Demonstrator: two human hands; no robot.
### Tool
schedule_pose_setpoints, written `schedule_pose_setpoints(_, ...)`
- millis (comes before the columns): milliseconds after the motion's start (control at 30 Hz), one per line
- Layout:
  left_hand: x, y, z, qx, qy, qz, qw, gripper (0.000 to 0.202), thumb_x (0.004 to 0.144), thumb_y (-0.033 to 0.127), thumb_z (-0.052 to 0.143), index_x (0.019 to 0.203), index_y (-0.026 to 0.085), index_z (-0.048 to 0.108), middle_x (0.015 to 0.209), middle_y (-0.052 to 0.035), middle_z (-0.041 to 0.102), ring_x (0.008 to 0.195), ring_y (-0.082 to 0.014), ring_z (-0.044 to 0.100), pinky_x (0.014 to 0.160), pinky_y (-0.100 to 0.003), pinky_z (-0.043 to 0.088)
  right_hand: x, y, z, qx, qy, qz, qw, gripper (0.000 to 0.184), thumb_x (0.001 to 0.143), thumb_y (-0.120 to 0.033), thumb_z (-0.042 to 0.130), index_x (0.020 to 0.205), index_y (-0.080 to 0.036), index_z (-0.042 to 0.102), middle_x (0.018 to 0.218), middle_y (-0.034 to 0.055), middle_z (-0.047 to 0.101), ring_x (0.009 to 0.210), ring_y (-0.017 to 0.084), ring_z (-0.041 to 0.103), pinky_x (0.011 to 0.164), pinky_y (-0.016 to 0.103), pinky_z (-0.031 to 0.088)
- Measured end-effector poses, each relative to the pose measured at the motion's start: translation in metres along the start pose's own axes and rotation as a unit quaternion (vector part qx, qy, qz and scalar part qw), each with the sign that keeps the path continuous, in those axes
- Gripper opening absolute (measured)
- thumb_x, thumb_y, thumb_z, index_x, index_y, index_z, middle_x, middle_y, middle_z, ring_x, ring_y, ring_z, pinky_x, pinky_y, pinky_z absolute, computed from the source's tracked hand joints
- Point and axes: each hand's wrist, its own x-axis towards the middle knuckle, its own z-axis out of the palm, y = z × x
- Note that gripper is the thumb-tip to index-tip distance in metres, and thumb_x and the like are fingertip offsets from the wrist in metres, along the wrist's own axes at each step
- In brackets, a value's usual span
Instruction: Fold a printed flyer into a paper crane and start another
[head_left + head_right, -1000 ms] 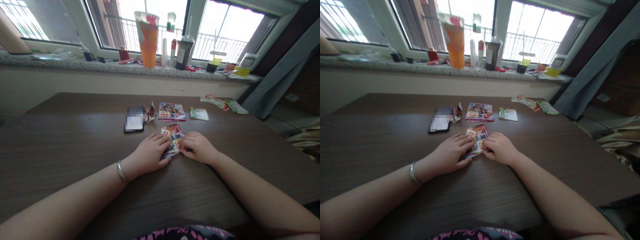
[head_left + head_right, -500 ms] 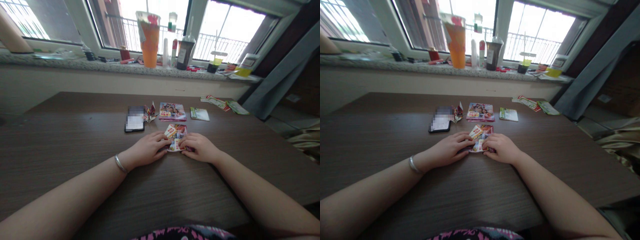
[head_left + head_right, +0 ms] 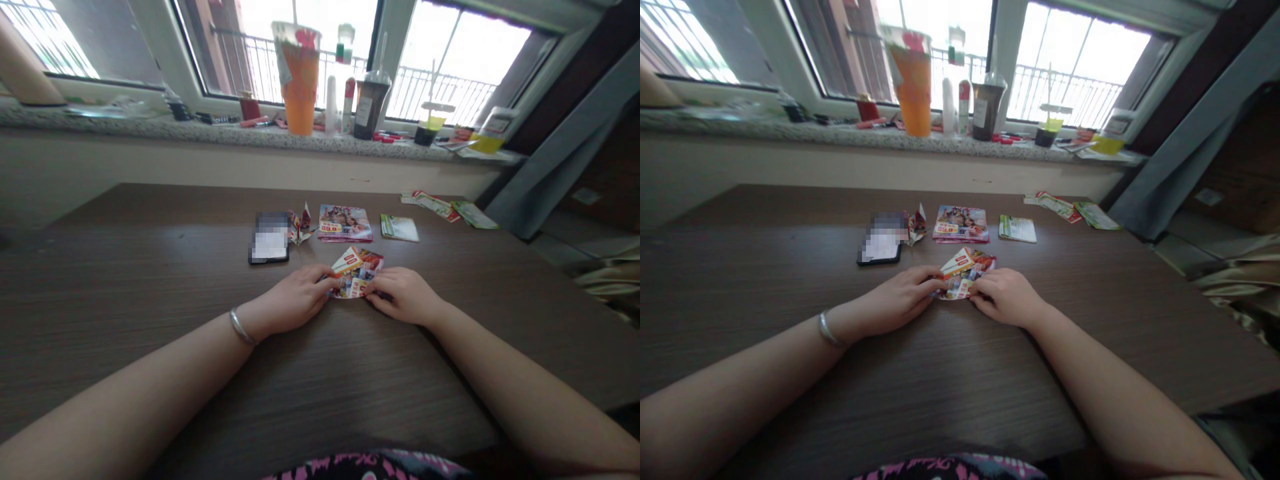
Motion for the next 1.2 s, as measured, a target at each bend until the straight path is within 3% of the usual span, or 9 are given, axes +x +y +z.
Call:
schedule_pose_setpoints(133,-0.001,0.001,0.000,0.003,-0.008,-0.006,1.000,0.035,0.094,0.022,0.044,0.128,0.020,0.052,0.120,-0.0121,0.055,0.109,-0.0236,0.054,0.097,-0.042,0.046,-0.003,0.001,0.002,0.021,0.016,0.022,0.999,0.014,0.088,-0.028,0.054,0.082,-0.020,0.064,0.082,0.0033,0.070,0.075,0.016,0.064,0.069,0.027,0.043)
schedule_pose_setpoints(333,0.000,0.003,-0.003,-0.002,-0.019,0.003,1.000,0.038,0.092,0.024,0.047,0.130,0.021,0.051,0.131,-0.0101,0.053,0.120,-0.0232,0.050,0.105,-0.042,0.039,-0.004,0.005,0.004,0.096,0.012,0.087,0.992,0.017,0.088,-0.030,0.052,0.080,-0.019,0.063,0.074,0.0012,0.067,0.064,0.013,0.057,0.061,0.024,0.040)
schedule_pose_setpoints(600,0.001,0.008,-0.003,0.008,-0.076,-0.019,0.997,0.051,0.093,0.028,0.046,0.141,0.013,0.038,0.146,-0.0125,0.043,0.135,-0.0204,0.040,0.112,-0.033,0.032,-0.003,0.017,0.013,0.214,0.029,0.210,0.954,0.023,0.087,-0.036,0.051,0.079,-0.018,0.062,0.068,0.0000,0.060,0.060,0.013,0.050,0.056,0.024,0.038)
schedule_pose_setpoints(733,-0.001,0.010,-0.004,0.003,-0.071,-0.002,0.998,0.059,0.092,0.034,0.049,0.145,0.017,0.030,0.148,-0.0114,0.040,0.135,-0.0212,0.039,0.111,-0.034,0.033,-0.001,0.018,0.013,0.248,0.045,0.252,0.934,0.029,0.086,-0.043,0.050,0.074,-0.019,0.058,0.062,-0.0017,0.056,0.054,0.012,0.046,0.052,0.024,0.036)
schedule_pose_setpoints(967,-0.002,0.015,-0.004,0.005,-0.094,0.023,0.995,0.064,0.094,0.045,0.045,0.147,0.016,0.025,0.151,-0.0124,0.034,0.139,-0.0230,0.032,0.113,-0.036,0.027,-0.002,0.023,0.015,0.180,0.058,0.267,0.945,0.025,0.085,-0.040,0.053,0.074,-0.019,0.060,0.064,-0.0005,0.060,0.058,0.014,0.051,0.055,0.025,0.037)
schedule_pose_setpoints(1200,-0.002,0.016,-0.002,-0.005,-0.086,0.018,0.996,0.059,0.095,0.040,0.045,0.146,0.018,0.028,0.151,-0.0110,0.034,0.139,-0.0221,0.032,0.113,-0.035,0.027,-0.003,0.024,0.015,0.119,0.061,0.261,0.956,0.024,0.087,-0.040,0.051,0.079,-0.020,0.062,0.066,0.0004,0.061,0.056,0.014,0.051,0.053,0.025,0.037)
